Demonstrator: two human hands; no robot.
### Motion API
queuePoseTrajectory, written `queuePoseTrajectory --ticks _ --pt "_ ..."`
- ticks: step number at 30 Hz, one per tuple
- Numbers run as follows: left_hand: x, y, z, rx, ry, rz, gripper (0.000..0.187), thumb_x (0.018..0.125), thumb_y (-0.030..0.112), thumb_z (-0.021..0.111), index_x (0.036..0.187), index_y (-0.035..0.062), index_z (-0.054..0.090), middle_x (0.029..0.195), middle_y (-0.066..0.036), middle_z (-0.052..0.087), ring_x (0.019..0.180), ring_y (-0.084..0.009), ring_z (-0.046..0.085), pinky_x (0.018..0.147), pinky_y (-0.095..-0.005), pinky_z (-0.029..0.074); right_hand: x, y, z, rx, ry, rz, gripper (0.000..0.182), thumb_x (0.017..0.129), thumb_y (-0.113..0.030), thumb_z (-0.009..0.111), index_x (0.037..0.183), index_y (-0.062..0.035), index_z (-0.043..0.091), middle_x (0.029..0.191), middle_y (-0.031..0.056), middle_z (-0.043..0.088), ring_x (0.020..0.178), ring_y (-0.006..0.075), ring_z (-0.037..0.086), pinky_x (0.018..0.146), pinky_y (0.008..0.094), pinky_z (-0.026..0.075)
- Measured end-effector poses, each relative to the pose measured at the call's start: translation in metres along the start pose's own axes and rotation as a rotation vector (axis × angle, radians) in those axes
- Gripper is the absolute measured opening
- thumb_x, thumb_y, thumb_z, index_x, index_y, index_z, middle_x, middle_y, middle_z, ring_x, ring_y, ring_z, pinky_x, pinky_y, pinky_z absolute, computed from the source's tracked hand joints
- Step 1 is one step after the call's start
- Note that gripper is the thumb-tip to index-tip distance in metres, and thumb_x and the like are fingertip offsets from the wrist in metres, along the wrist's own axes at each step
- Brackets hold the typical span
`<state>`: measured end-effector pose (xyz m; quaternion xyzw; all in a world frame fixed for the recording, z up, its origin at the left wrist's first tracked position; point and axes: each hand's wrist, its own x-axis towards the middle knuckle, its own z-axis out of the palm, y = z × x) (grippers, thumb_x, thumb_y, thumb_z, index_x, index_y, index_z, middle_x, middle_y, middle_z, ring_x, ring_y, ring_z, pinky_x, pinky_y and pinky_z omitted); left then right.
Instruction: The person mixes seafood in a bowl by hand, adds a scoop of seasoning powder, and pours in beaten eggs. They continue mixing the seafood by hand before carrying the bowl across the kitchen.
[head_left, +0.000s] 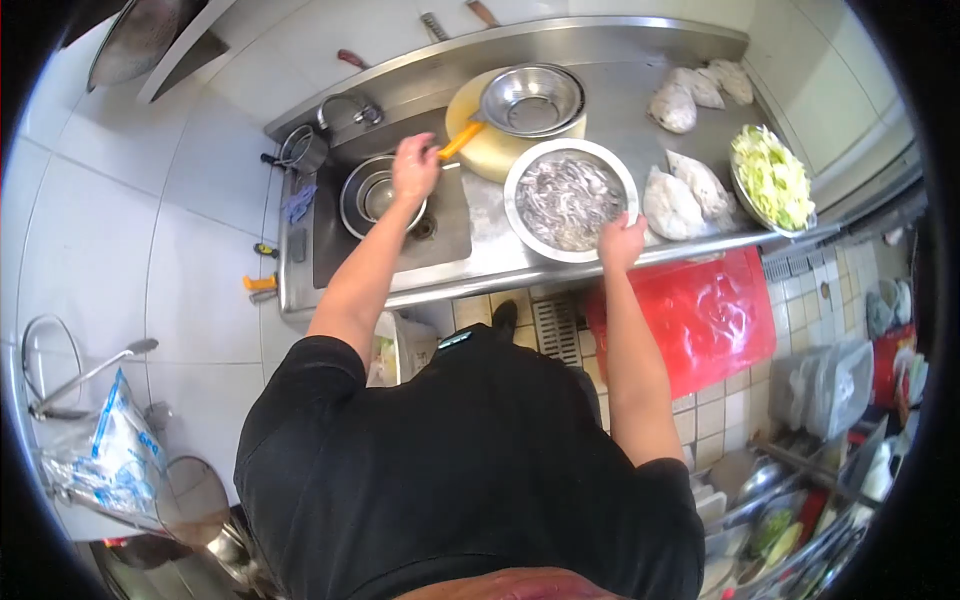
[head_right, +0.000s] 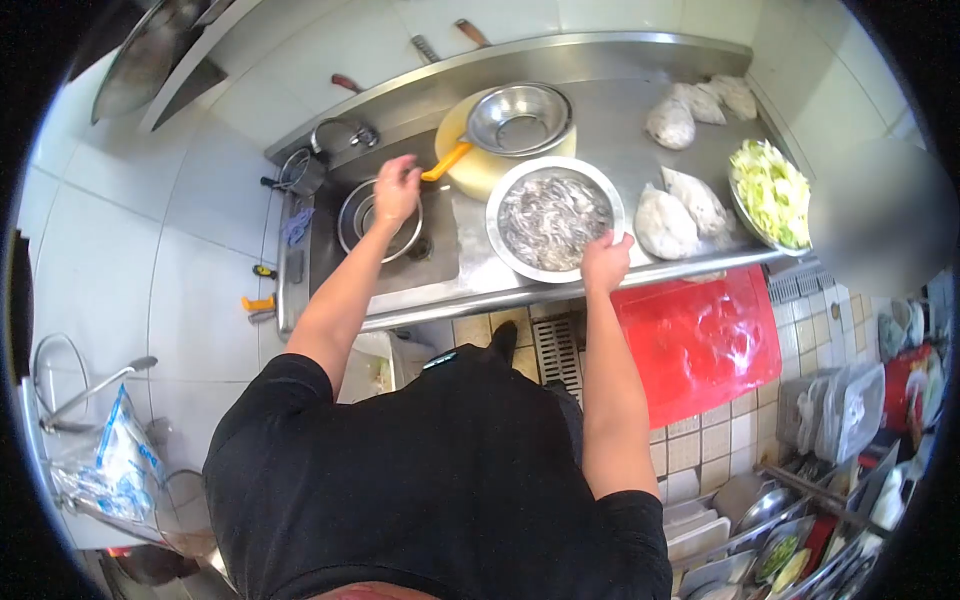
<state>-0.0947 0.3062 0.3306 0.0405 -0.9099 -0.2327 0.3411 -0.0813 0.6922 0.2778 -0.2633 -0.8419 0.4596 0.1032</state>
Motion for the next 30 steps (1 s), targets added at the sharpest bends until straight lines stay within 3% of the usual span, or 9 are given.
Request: queuePoseTrajectory --ticks 2,4,7,10,11,14,24,28,30 --pt "-0.042 -0.103 -0.024 0.19 -0.029 -0.205 0.04 0.085 0.022 0.07 0.121 0.0051 0.063 0.116 -0.019 0.065 0.103 -0.0358 0.064 0.091 -0.0436 0.051 0.001 0.0 0.001 -0.012 0.002 -0.012 0.04 0.096 -0.029 0.052 0.126 -0.0027 0.051 0.102 0.0296 0.068 0.1 0.0489 0.063 0.088 0.0543 0.047" --pt "-0.102 -0.226 -0.054 0.22 -0.75 -0.739 0.046 0.082 0.028 0.068 0.121 0.0027 0.065 0.12 -0.024 0.066 0.107 -0.0342 0.065 0.091 -0.0444 0.052 0.001 -0.001 0.003 -0.026 0.021 -0.026 0.04 0.096 -0.029 0.052 0.126 -0.002 0.051 0.102 0.0305 0.067 0.101 0.049 0.063 0.088 0.0541 0.047" --pt "-0.16 -0.259 -0.106 0.797 -1.384 -0.531 0.041 0.082 0.03 0.069 0.113 0.0038 0.07 0.098 -0.016 0.073 0.081 -0.0298 0.069 0.075 -0.0425 0.057 0.003 0.005 0.007 -0.043 0.029 -0.074 0.042 0.096 -0.029 0.052 0.126 -0.0001 0.051 0.105 0.0315 0.066 0.101 0.0501 0.062 0.088 0.054 0.047" --pt "-0.167 -0.263 -0.099 0.264 -0.923 -1.04 0.037 0.082 0.03 0.07 0.111 0.0067 0.071 0.089 -0.01 0.073 0.071 -0.0224 0.067 0.069 -0.0364 0.058 0.002 0.006 0.01 -0.064 0.065 -0.142 0.041 0.097 -0.029 0.052 0.124 0.0008 0.052 0.104 0.0305 0.066 0.101 0.0509 0.061 0.088 0.0541 0.047" --pt "-0.169 -0.262 -0.097 0.143 -0.722 -0.983 0.032 0.085 0.036 0.069 0.093 0.0062 0.075 0.083 -0.01 0.072 0.068 -0.021 0.069 0.066 -0.0349 0.057 0.003 0.009 0.012 -0.122 0.068 -0.129 0.042 0.097 -0.03 0.052 0.125 0.0019 0.051 0.106 0.03 0.066 0.101 0.0503 0.061 0.087 0.0538 0.047" --pt "-0.146 -0.28 -0.067 0.025 -0.506 -1.009 0.031 0.09 0.037 0.067 0.096 0.0078 0.072 0.079 -0.007 0.069 0.064 -0.0185 0.066 0.062 -0.0326 0.055 0.007 0.011 0.014 -0.128 0.072 -0.162 0.04 0.098 -0.029 0.051 0.123 0.002 0.053 0.107 0.0308 0.065 0.1 0.0493 0.062 0.086 0.0519 0.047" --pt "0.046 -0.403 0.031 -0.812 -0.166 -1.124 0.021 0.098 0.03 0.061 0.117 0.0191 0.059 0.105 -0.001 0.066 0.072 -0.0148 0.066 0.058 -0.0288 0.052 0.014 0.027 0.017 -0.414 0.157 -0.243 0.046 0.098 -0.033 0.05 0.128 0.0017 0.054 0.115 0.0322 0.064 0.108 0.0492 0.06 0.092 0.0506 0.047" --pt "0.112 -0.43 0.054 -0.901 -0.195 -1.077 0.066 0.095 0.041 0.065 0.148 0.0242 0.028 0.134 -0.007 0.054 0.089 -0.0209 0.067 0.068 -0.0338 0.054 0.0 -0.004 0.019 -0.437 0.186 -0.178 0.043 0.099 -0.034 0.05 0.125 -0.0002 0.056 0.107 0.0336 0.065 0.102 0.0512 0.062 0.087 0.0523 0.048" --pt "0.129 -0.436 0.057 -0.949 -0.263 -1.048 0.067 0.095 0.037 0.067 0.148 0.026 0.028 0.135 -0.006 0.053 0.095 -0.0215 0.065 0.076 -0.0344 0.053 0.0 -0.003 0.021 -0.528 0.249 -0.1 0.043 0.099 -0.036 0.05 0.124 -0.0014 0.057 0.104 0.0329 0.065 0.1 0.0509 0.062 0.085 0.0535 0.048"
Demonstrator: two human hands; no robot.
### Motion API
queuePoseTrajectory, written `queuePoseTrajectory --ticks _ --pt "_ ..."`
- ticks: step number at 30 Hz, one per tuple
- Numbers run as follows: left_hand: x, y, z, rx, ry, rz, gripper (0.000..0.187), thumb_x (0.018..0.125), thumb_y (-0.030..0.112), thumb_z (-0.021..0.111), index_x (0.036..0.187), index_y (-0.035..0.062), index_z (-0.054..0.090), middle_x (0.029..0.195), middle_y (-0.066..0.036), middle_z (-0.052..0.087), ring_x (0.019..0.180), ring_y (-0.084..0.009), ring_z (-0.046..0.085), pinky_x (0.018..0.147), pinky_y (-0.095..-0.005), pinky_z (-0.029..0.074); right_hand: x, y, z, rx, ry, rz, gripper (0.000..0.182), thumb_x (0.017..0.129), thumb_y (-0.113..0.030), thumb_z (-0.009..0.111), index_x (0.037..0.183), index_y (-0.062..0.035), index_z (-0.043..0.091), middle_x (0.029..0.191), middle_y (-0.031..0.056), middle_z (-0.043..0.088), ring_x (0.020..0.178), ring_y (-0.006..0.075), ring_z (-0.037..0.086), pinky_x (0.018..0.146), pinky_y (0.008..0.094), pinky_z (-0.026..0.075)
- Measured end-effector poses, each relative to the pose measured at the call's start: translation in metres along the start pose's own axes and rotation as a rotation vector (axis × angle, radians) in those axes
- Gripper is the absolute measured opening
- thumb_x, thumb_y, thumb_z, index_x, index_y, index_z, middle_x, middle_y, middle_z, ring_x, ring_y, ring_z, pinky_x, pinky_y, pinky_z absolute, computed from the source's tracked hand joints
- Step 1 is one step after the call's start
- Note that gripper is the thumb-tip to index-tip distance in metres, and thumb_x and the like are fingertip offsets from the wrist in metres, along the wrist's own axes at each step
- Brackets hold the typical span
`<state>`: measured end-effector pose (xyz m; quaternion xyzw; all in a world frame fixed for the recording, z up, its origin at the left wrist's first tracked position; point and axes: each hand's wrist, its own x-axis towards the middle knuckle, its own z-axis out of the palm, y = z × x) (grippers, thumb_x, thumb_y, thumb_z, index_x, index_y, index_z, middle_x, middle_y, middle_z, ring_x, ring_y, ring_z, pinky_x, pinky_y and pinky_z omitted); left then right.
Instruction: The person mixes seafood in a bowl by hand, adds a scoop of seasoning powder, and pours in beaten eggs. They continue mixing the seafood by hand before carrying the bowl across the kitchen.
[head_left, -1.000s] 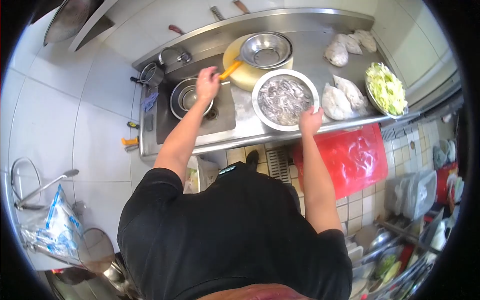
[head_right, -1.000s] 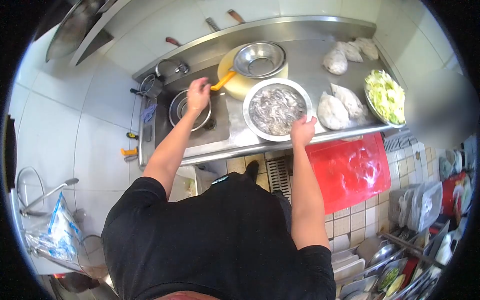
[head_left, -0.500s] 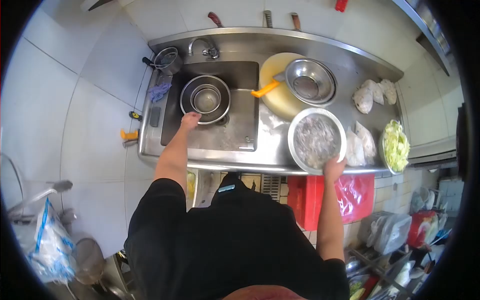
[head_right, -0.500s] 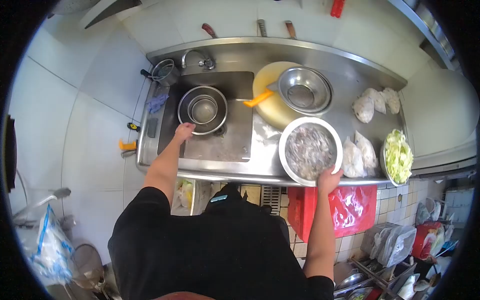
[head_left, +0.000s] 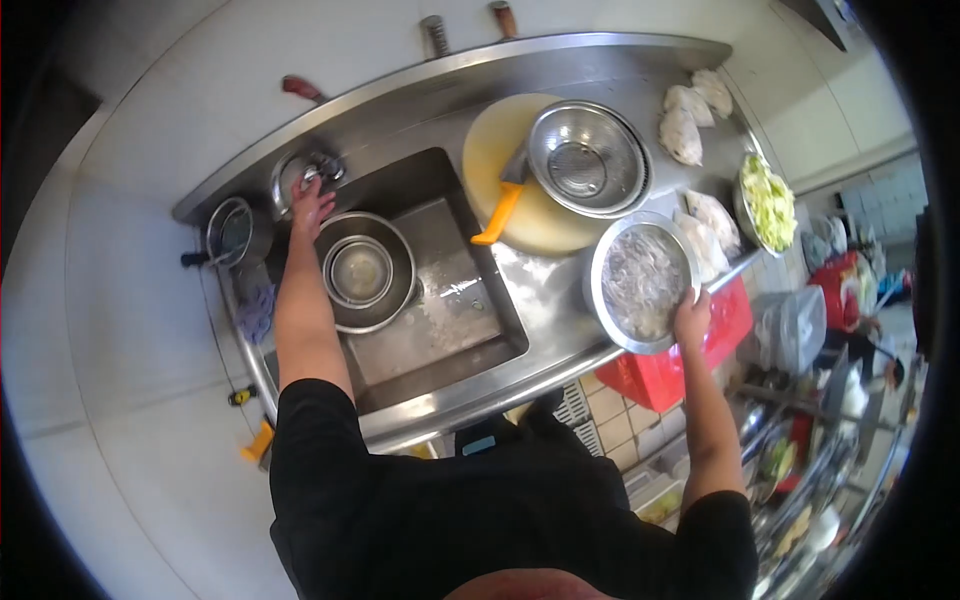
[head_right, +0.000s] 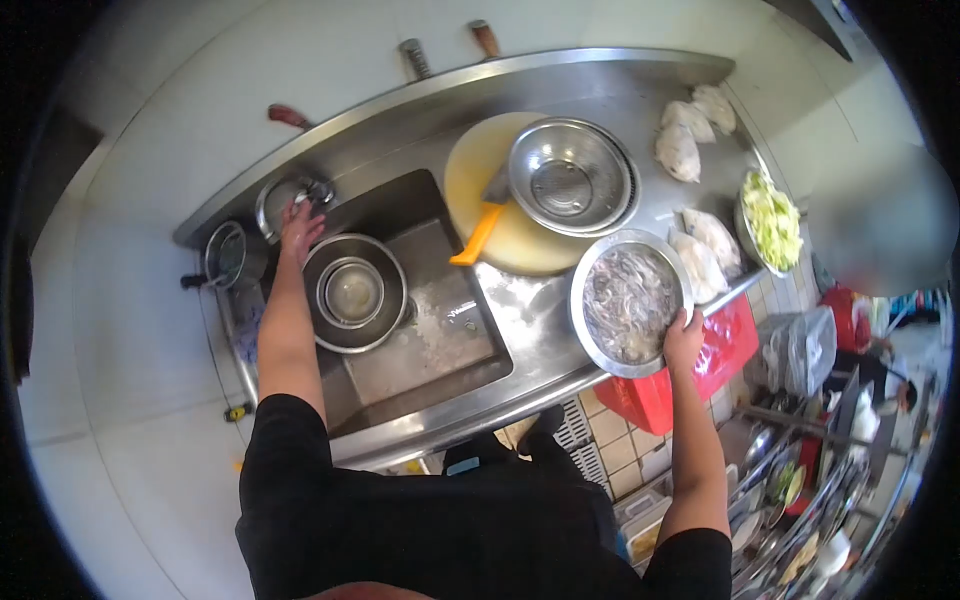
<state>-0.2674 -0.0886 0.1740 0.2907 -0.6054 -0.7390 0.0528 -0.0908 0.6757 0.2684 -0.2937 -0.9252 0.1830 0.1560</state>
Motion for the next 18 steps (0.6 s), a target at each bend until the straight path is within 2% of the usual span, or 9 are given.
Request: queuePoseTrajectory --ticks 2,6,9,13,18 --pt "0.006 0.004 -0.001 0.008 -0.052 -0.021 0.063 0.095 0.032 0.068 0.146 0.0262 0.032 0.129 -0.006 0.056 0.092 -0.021 0.066 0.076 -0.0342 0.053 -0.004 -0.014 -0.008 0.007 -0.065 0.064 0.046 0.1 -0.038 0.05 0.127 -0.0006 0.056 0.111 0.032 0.064 0.106 0.0496 0.061 0.089 0.0522 0.048" --pt "0.032 -0.008 -0.021 0.051 -0.114 -0.003 0.058 0.096 0.028 0.067 0.145 0.0259 0.035 0.116 -0.007 0.063 0.089 -0.0199 0.067 0.077 -0.0344 0.054 0.0 -0.005 0.0 -0.1 -0.021 0.039 0.043 0.099 -0.038 0.05 0.123 -0.003 0.057 0.1 0.0319 0.067 0.095 0.0512 0.063 0.081 0.0553 0.049" --pt "0.051 -0.008 -0.034 0.037 -0.169 -0.009 0.057 0.097 0.029 0.066 0.146 0.0237 0.036 0.107 -0.009 0.066 0.091 -0.0199 0.068 0.08 -0.0348 0.055 0.0 0.0 0.002 -0.113 -0.022 0.051 0.043 0.099 -0.04 0.05 0.122 -0.0036 0.057 0.097 0.0318 0.067 0.093 0.0504 0.064 0.08 0.0554 0.049" --pt "0.039 0.003 -0.031 0.142 -0.193 0.009 0.058 0.097 0.032 0.065 0.145 0.0187 0.036 0.107 -0.009 0.066 0.092 -0.0202 0.069 0.079 -0.0334 0.055 0.002 0.001 0.002 -0.1 -0.023 0.023 0.04 0.1 -0.04 0.049 0.11 -0.0022 0.061 0.094 0.0302 0.067 0.09 0.0499 0.064 0.077 0.0537 0.048" --pt "0.055 -0.008 -0.034 0.217 -0.181 0.055 0.061 0.097 0.035 0.066 0.146 0.0168 0.035 0.098 -0.006 0.065 0.083 -0.0193 0.069 0.075 -0.033 0.055 0.007 0.016 0.008 -0.112 -0.015 -0.045 0.041 0.101 -0.039 0.048 0.112 -0.0015 0.06 0.099 0.03 0.067 0.093 0.0495 0.064 0.079 0.0529 0.048"
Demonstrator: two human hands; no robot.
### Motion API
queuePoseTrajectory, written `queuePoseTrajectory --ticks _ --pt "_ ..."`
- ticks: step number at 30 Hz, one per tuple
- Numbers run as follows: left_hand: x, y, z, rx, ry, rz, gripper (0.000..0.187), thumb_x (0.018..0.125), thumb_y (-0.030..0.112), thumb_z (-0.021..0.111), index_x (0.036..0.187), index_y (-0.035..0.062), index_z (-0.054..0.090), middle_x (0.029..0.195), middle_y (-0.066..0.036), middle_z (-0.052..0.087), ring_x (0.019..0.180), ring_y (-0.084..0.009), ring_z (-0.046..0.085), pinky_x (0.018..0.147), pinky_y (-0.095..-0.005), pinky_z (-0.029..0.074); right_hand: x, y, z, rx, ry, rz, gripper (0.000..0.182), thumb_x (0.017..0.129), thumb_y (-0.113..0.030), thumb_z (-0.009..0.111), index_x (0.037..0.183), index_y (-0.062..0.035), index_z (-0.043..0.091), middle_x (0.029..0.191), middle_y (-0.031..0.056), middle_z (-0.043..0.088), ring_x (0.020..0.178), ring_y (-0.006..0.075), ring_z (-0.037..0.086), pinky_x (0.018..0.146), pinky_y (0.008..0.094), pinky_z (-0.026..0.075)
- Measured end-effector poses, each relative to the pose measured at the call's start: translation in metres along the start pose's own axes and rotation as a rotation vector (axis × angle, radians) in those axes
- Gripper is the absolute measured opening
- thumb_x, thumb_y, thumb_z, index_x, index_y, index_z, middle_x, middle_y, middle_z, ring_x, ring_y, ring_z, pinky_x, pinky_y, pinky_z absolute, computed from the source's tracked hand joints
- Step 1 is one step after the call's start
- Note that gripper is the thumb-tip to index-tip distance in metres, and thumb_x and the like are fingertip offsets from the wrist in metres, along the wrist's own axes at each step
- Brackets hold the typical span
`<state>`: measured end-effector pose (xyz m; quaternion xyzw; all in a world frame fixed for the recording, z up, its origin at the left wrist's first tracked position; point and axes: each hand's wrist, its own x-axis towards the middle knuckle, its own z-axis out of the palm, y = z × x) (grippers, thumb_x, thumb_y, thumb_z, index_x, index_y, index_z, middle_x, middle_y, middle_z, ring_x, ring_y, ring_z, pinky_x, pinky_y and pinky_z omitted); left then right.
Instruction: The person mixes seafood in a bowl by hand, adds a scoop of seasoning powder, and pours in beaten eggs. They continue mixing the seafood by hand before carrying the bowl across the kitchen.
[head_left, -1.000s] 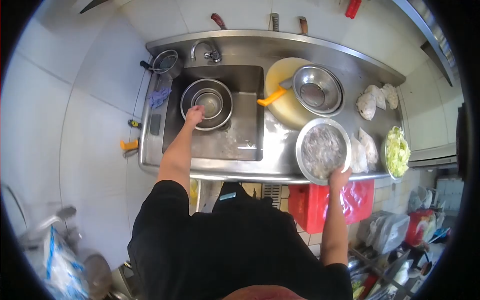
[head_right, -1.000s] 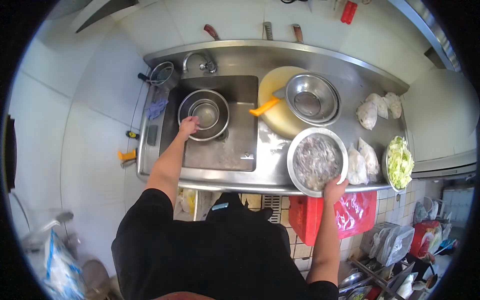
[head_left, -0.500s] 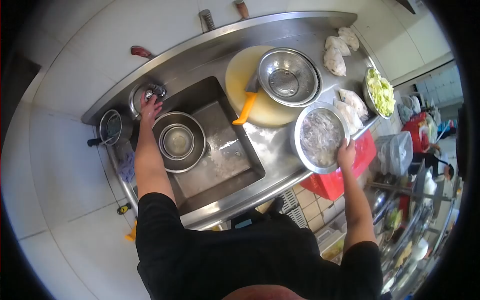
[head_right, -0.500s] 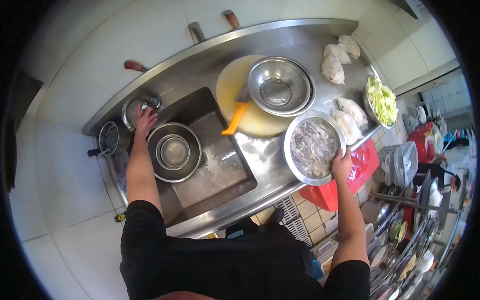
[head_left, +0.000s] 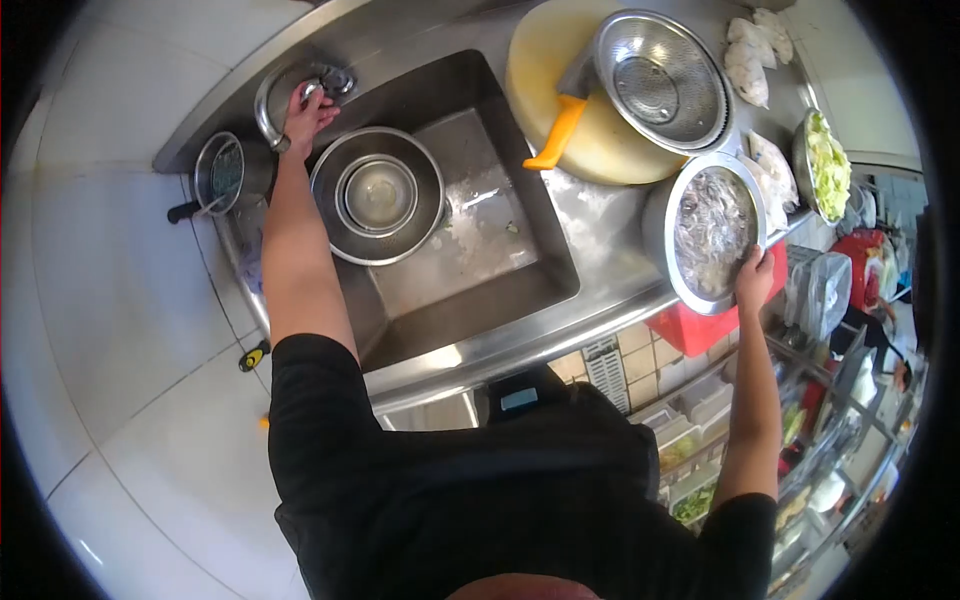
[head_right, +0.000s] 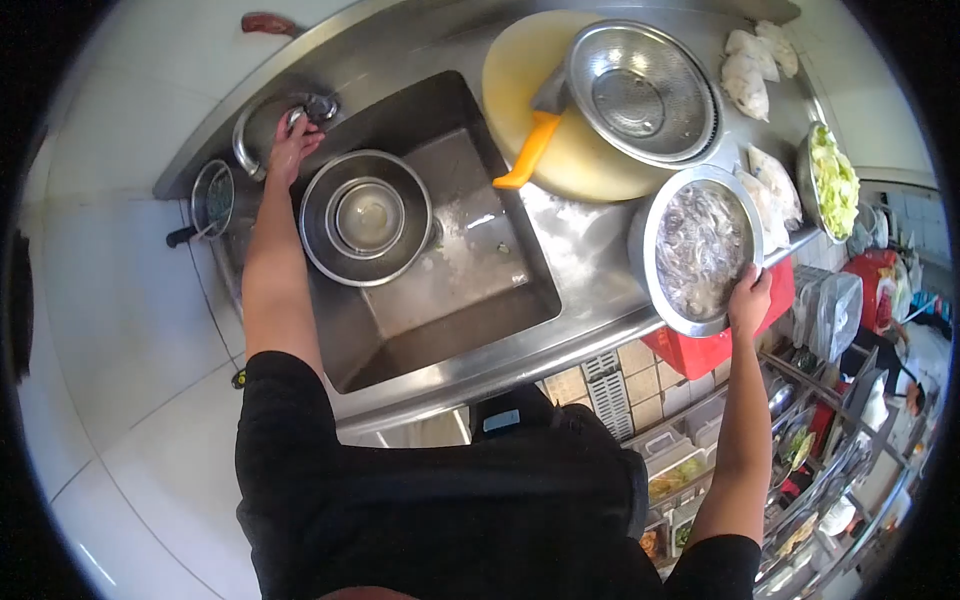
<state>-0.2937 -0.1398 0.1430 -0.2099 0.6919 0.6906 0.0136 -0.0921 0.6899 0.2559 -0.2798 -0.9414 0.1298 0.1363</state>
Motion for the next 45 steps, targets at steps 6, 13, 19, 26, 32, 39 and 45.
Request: queuePoseTrajectory --ticks 6,13,19,26,32,39,45 --pt "0.002 0.006 -0.001 0.036 0.007 -0.035 0.06 0.094 0.043 0.067 0.14 0.0141 0.04 0.078 0.001 0.057 0.073 -0.0185 0.069 0.07 -0.0333 0.055 0.004 0.005 0.002 -0.018 -0.023 -0.011 0.043 0.101 -0.038 0.048 0.115 0.0004 0.059 0.105 0.0278 0.067 0.1 0.0471 0.063 0.084 0.0505 0.047" --pt "-0.027 0.029 0.036 0.647 0.396 -0.025 0.078 0.095 0.071 0.035 0.087 0.0024 0.071 0.073 -0.017 0.069 0.072 -0.0315 0.07 0.079 -0.0434 0.052 0.008 0.014 0.006 -0.025 0.02 -0.119 0.043 0.1 -0.038 0.049 0.11 0.002 0.061 0.104 0.0284 0.066 0.098 0.0473 0.063 0.083 0.0508 0.047" --pt "-0.045 -0.112 0.034 0.638 0.268 -0.071 0.063 0.097 0.062 0.044 0.09 0.0051 0.071 0.081 -0.017 0.071 0.079 -0.0315 0.07 0.081 -0.0438 0.051 0.01 0.014 0.006 -0.074 0.034 -0.102 0.045 0.1 -0.04 0.049 0.107 0.0028 0.061 0.103 0.0296 0.065 0.099 0.0492 0.061 0.084 0.0523 0.046" --pt "-0.086 -0.093 0.059 0.732 -0.281 -0.247 0.048 0.096 0.051 0.053 0.092 0.008 0.074 0.093 -0.018 0.072 0.093 -0.0332 0.069 0.08 -0.0434 0.053 0.007 0.007 0.001 -0.097 -0.056 -0.032 0.053 0.1 -0.044 0.045 0.122 0.0023 0.059 0.117 0.0298 0.063 0.111 0.0477 0.058 0.094 0.0496 0.045" --pt "-0.071 -0.067 0.062 1.589 -0.663 0.108 0.034 0.088 0.031 0.059 0.103 0.0043 0.074 0.108 -0.024 0.069 0.1 -0.0394 0.068 0.091 -0.0455 0.054 0.005 0.004 0.003 -0.087 -0.017 -0.018 0.046 0.099 -0.042 0.047 0.114 -0.0007 0.06 0.108 0.0299 0.065 0.1 0.0505 0.061 0.083 0.0568 0.045" --pt "-0.025 -0.118 0.033 1.434 -0.314 0.056 0.028 0.087 0.024 0.057 0.098 0.0048 0.075 0.106 -0.023 0.07 0.101 -0.0405 0.067 0.089 -0.049 0.054 0.0 -0.004 -0.001 -0.072 -0.014 0.017 0.046 0.1 -0.042 0.046 0.118 -0.0028 0.06 0.104 0.0301 0.067 0.098 0.0513 0.061 0.081 0.0572 0.046" --pt "-0.02 -0.11 0.039 1.021 0.328 0.043 0.027 0.089 0.027 0.058 0.092 0.0048 0.074 0.096 -0.019 0.072 0.092 -0.0375 0.069 0.079 -0.0484 0.054 0.0 -0.005 0.0 -0.069 -0.002 -0.009 0.046 0.1 -0.042 0.045 0.118 -0.0021 0.06 0.101 0.0301 0.067 0.097 0.0511 0.062 0.08 0.0573 0.046"
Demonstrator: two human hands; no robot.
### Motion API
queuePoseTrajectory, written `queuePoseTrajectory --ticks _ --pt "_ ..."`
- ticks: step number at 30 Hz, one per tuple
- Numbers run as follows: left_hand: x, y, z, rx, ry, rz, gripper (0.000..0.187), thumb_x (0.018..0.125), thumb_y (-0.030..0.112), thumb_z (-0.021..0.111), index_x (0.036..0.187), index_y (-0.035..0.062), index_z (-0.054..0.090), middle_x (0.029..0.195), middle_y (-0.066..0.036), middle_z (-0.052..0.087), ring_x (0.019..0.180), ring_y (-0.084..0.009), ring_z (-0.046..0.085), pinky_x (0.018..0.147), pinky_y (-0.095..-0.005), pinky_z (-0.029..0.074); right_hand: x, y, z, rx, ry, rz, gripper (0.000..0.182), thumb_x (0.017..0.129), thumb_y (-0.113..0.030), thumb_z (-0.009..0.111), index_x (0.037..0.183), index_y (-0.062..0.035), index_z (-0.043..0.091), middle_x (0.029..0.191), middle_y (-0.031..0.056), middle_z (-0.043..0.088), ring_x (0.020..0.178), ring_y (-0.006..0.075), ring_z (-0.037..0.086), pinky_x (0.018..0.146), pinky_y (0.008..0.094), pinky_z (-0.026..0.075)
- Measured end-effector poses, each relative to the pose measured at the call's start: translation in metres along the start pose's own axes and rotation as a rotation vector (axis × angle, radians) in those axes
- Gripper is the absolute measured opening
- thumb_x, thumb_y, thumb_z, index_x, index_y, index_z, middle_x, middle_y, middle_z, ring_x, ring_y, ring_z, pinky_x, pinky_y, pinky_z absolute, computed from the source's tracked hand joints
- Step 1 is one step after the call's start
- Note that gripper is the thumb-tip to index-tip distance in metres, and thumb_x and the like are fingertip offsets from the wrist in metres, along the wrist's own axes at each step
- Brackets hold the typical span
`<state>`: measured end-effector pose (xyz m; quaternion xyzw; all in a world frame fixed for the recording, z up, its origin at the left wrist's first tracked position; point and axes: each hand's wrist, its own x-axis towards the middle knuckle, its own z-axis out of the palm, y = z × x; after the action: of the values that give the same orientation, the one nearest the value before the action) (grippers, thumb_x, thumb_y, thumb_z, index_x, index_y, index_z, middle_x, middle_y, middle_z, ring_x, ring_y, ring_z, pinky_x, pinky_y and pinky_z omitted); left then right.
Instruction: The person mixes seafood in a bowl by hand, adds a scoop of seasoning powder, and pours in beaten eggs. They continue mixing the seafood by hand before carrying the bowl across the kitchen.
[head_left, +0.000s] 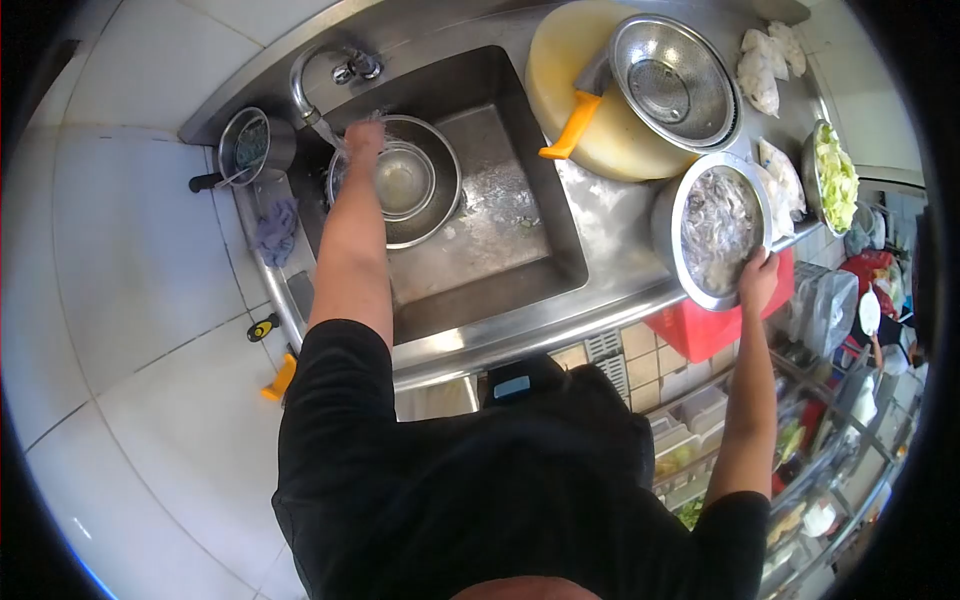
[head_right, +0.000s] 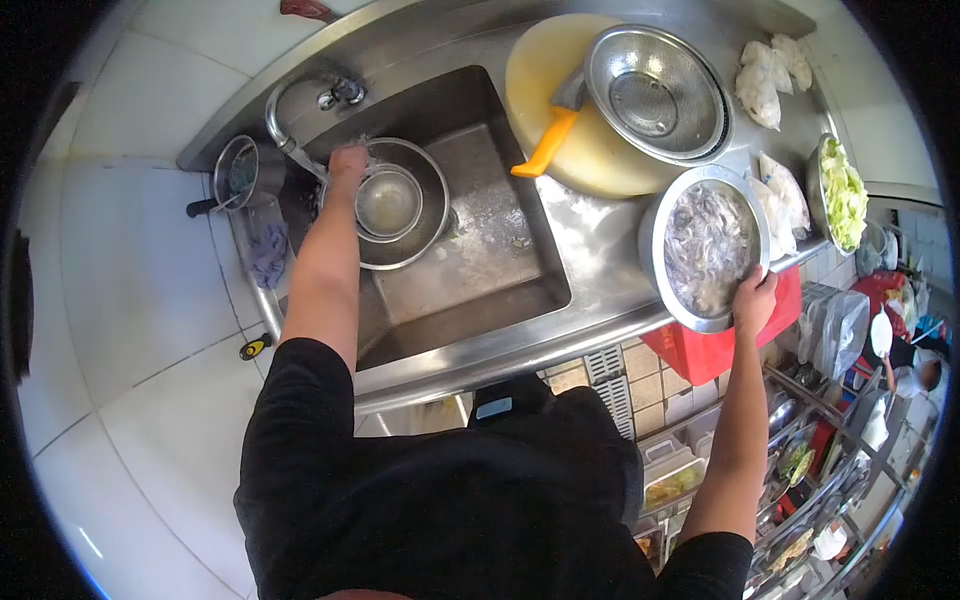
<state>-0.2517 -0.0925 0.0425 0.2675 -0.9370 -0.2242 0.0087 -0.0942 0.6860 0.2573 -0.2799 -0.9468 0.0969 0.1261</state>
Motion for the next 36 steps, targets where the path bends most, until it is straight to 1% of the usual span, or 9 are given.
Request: queuePoseTrajectory --ticks 4,6,8,11,20,22,26,32,36 --pt "0.003 -0.038 0.042 -0.581 -0.011 -0.097 0.028 0.092 0.027 0.054 0.098 0.0054 0.069 0.085 -0.013 0.066 0.078 -0.0319 0.062 0.074 -0.0455 0.051 -0.001 -0.004 -0.003 0.003 -0.001 0.019 0.046 0.1 -0.042 0.045 0.117 -0.0017 0.059 0.1 0.0303 0.067 0.096 0.0511 0.062 0.08 0.0572 0.046" --pt "-0.002 -0.026 0.029 -1.061 -0.098 -0.392 0.026 0.094 0.025 0.051 0.103 0.0058 0.065 0.085 -0.009 0.059 0.079 -0.0276 0.056 0.077 -0.0429 0.049 -0.001 -0.002 -0.001 0.016 0.001 0.014 0.046 0.1 -0.042 0.045 0.117 -0.0018 0.059 0.1 0.0304 0.067 0.096 0.051 0.062 0.08 0.057 0.046" --pt "0.006 -0.016 0.023 -1.599 -0.172 -1.004 0.024 0.095 0.023 0.048 0.107 0.006 0.059 0.089 -0.006 0.053 0.082 -0.0235 0.05 0.082 -0.0403 0.048 0.0 -0.001 -0.001 0.016 -0.007 0.017 0.046 0.1 -0.042 0.045 0.117 -0.002 0.059 0.101 0.0305 0.067 0.096 0.0509 0.062 0.08 0.0569 0.046" --pt "-0.003 0.005 0.005 -1.787 0.083 -1.144 0.025 0.096 0.02 0.045 0.11 0.0036 0.056 0.097 -0.008 0.051 0.093 -0.0229 0.049 0.092 -0.0412 0.045 0.0 -0.001 -0.002 0.006 -0.015 0.031 0.046 0.1 -0.042 0.045 0.118 -0.0022 0.059 0.101 0.0304 0.067 0.096 0.0508 0.062 0.081 0.0566 0.047" --pt "0.012 -0.004 -0.001 -2.152 0.298 -0.927 0.019 0.098 0.02 0.049 0.098 0.0048 0.061 0.077 -0.006 0.049 0.07 -0.0181 0.051 0.06 -0.0282 0.05 -0.003 -0.008 -0.005 0.057 0.017 0.005 0.046 0.1 -0.042 0.047 0.119 -0.0027 0.059 0.101 0.0298 0.067 0.097 0.0495 0.063 0.082 0.0549 0.048" --pt "0.007 -0.032 0.026 -1.961 -0.006 -0.778 0.017 0.097 0.021 0.052 0.094 0.0078 0.061 0.074 -0.004 0.048 0.067 -0.0157 0.05 0.057 -0.0284 0.047 -0.003 -0.009 -0.008 0.06 -0.007 0.018 0.045 0.1 -0.041 0.047 0.12 -0.0028 0.06 0.101 0.0293 0.067 0.097 0.049 0.063 0.081 0.0542 0.048" --pt "-0.056 0.002 0.005 -1.713 0.021 -0.738 0.011 0.095 0.017 0.053 0.087 0.0125 0.059 0.07 0.0 0.045 0.064 -0.0132 0.048 0.053 -0.0285 0.041 -0.003 -0.005 -0.006 0.049 -0.016 0.043 0.045 0.1 -0.041 0.047 0.12 -0.0029 0.06 0.1 0.0287 0.068 0.096 0.0486 0.064 0.081 0.0535 0.048" --pt "-0.091 0.006 0.0 -1.974 -0.041 -0.875 0.013 0.085 -0.004 0.049 0.082 0.0069 0.054 0.075 -0.006 0.049 0.069 -0.0184 0.052 0.06 -0.0312 0.048 -0.001 -0.001 -0.003 0.052 -0.011 0.05 0.047 0.099 -0.043 0.047 0.121 -0.0031 0.06 0.102 0.0288 0.068 0.098 0.0485 0.063 0.082 0.0533 0.048" --pt "-0.103 -0.008 0.003 -1.85 -0.011 -0.699 0.018 0.078 -0.013 0.046 0.082 0.0036 0.052 0.08 -0.008 0.052 0.074 -0.0208 0.054 0.066 -0.031 0.049 0.0 -0.002 -0.003 0.037 -0.024 0.056 0.048 0.099 -0.043 0.047 0.122 -0.0034 0.06 0.105 0.0293 0.067 0.101 0.0486 0.063 0.084 0.0534 0.048"
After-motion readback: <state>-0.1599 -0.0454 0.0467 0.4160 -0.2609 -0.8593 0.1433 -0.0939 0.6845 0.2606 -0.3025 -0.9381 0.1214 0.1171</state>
